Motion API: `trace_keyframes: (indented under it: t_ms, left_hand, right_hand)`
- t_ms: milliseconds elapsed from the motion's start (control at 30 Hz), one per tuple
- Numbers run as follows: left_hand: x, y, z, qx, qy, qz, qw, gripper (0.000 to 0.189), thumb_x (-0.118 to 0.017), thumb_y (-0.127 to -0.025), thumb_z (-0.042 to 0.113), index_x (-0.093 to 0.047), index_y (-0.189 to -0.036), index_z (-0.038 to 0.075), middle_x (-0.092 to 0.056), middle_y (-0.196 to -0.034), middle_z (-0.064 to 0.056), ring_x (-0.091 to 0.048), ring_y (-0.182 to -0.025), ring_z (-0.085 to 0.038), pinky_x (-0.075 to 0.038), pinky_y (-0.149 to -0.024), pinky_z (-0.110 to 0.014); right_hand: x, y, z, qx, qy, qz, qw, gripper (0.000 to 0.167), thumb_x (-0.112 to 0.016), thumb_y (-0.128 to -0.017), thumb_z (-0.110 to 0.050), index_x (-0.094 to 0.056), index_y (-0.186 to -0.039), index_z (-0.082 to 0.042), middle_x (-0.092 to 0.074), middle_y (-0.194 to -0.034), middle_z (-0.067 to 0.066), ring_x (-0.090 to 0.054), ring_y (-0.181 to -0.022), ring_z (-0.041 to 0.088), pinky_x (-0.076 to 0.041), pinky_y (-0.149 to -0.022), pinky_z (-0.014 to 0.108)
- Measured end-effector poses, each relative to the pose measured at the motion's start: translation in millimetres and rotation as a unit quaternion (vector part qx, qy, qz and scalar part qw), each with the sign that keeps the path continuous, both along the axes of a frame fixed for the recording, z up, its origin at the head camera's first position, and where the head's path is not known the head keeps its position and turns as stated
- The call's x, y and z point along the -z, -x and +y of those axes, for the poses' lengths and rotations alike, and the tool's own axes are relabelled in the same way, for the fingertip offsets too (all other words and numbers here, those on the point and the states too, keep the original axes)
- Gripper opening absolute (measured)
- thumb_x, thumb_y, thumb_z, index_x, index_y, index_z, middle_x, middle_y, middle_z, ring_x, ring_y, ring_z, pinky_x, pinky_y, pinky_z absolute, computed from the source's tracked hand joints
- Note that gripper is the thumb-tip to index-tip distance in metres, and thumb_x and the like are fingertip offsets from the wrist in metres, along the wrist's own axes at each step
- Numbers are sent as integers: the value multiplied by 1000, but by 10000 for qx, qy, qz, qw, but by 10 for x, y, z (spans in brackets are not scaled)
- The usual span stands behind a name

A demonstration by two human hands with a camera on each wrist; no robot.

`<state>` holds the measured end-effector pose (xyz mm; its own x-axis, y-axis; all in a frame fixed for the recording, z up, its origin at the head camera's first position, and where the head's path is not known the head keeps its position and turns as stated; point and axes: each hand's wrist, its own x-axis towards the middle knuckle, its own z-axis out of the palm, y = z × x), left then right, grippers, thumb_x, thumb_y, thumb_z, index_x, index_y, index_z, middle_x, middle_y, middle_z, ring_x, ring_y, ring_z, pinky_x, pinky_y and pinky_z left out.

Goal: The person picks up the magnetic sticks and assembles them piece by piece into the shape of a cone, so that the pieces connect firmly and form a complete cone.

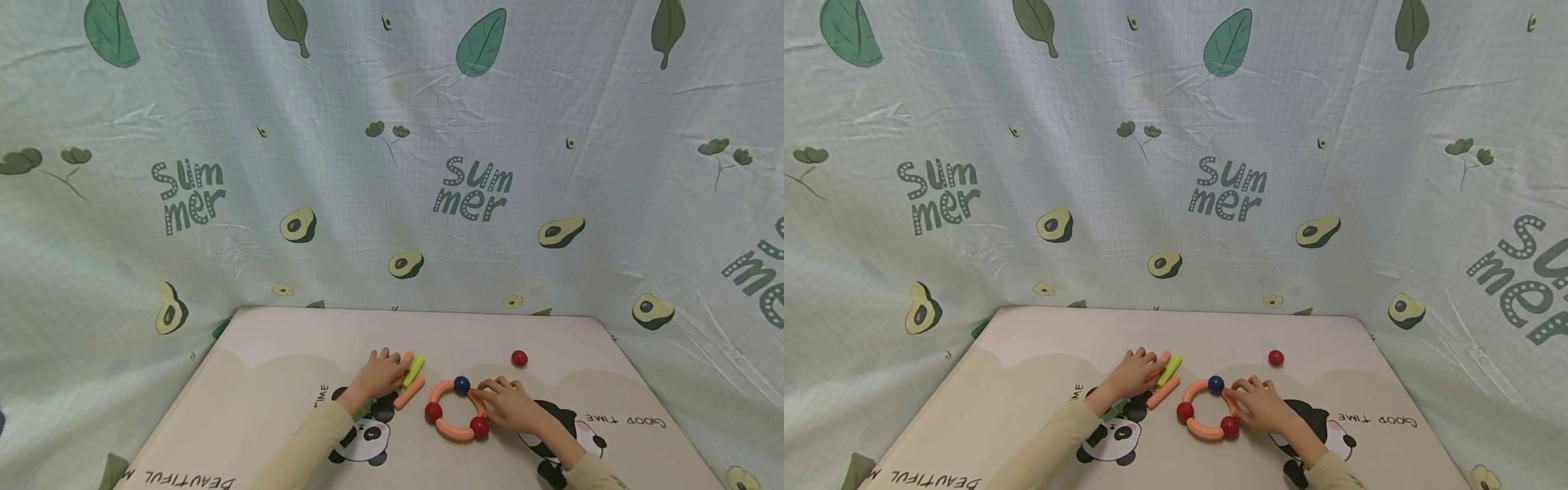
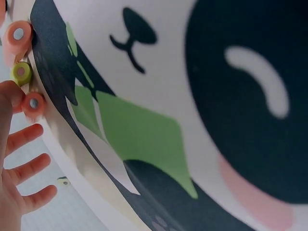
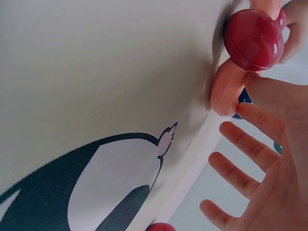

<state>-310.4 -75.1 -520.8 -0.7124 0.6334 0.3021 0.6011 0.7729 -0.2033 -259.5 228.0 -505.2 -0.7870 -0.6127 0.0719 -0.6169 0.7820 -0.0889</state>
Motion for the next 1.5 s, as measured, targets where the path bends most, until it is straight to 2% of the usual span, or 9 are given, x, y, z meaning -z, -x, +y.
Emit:
trace_keyframes:
  t_ms: [167, 367, 567, 733, 900, 1067, 1200, 1300, 1500]
  left_hand:
    - [-1, -6, 22, -106, 35, 79, 9999, 18, -54, -86, 26, -55, -103, 21, -58, -85, -1, -51, -78, -20, -42, -67, -39]
    - [-6, -19, 10, -288, -102, 226, 9993, 15, -58, -84, 28, -55, -97, 21, -59, -84, -4, -53, -79, -21, -43, -69, -40]
    - [17, -7, -21, -394, -96, 320, 9987, 18, -60, -82, 21, -53, -99, 21, -60, -87, -6, -54, -81, -23, -44, -69, -41]
    - [25, -17, -38, -412, -346, 215, 9983, 16, -53, -86, 17, -51, -101, 22, -58, -87, -6, -54, -82, -24, -42, -69, -42]
    - [33, -32, -45, -480, -480, 325, 9972, 11, -51, -87, 21, -51, -98, 19, -56, -85, -3, -54, -80, -22, -42, -66, -38]
    - [48, -32, -63, -582, -363, 469, 9965, 22, -55, -85, 15, -52, -106, 15, -57, -92, -2, -54, -81, -19, -43, -65, -35]
    - [58, -17, -77, -628, -326, 588, 9958, 29, -57, -83, 12, -50, -111, 14, -55, -97, -2, -53, -82, -19, -43, -64, -34]
    - [52, -4, -76, -615, -401, 672, 9950, 28, -57, -83, 11, -49, -110, 14, -53, -95, -1, -51, -79, -18, -42, -61, -31]
    - [-2, -13, -33, -337, -1045, 592, 9922, 22, -56, -84, 8, -51, -104, 14, -51, -91, -2, -47, -74, -18, -37, -54, -27]
  right_hand:
    - [-2, -9, -7, 13, 12, -41, 10000, 41, -63, -80, -25, -56, -119, -14, -54, -110, 4, -47, -97, 24, -37, -74, 48]
    - [-12, -8, -10, 22, 40, -79, 10000, 40, -63, -80, -25, -56, -118, -14, -55, -110, 4, -47, -97, 24, -37, -74, 48]
    - [-3, -4, 2, 31, 97, -25, 9999, 39, -63, -80, -25, -57, -117, -14, -55, -108, 4, -48, -96, 24, -37, -74, 50]
    - [36, -13, 18, -13, 227, 191, 9996, 31, -63, -80, -24, -61, -110, -15, -57, -103, 0, -48, -93, 20, -38, -75, 46]
    - [66, -75, 44, -121, 305, 510, 9982, 20, -63, -80, -22, -64, -100, -18, -60, -98, -5, -50, -90, 16, -38, -73, 40]
    - [90, -188, 66, -279, 453, 816, 9952, 16, -61, -82, -27, -64, -97, -23, -60, -95, -10, -50, -89, 11, -39, -73, 39]
    - [100, -270, 73, -537, 553, 1178, 9900, 17, -65, -79, -28, -64, -96, -26, -60, -93, -13, -49, -88, 9, -40, -72, 37]
    - [103, -314, 66, -699, 613, 1373, 9862, 23, -69, -75, -24, -63, -96, -27, -60, -92, -14, -48, -87, 8, -40, -72, 35]
    - [122, -370, 30, -952, 789, 1631, 9788, 30, -73, -70, -18, -64, -97, -27, -60, -92, -14, -48, -87, 8, -39, -75, 33]
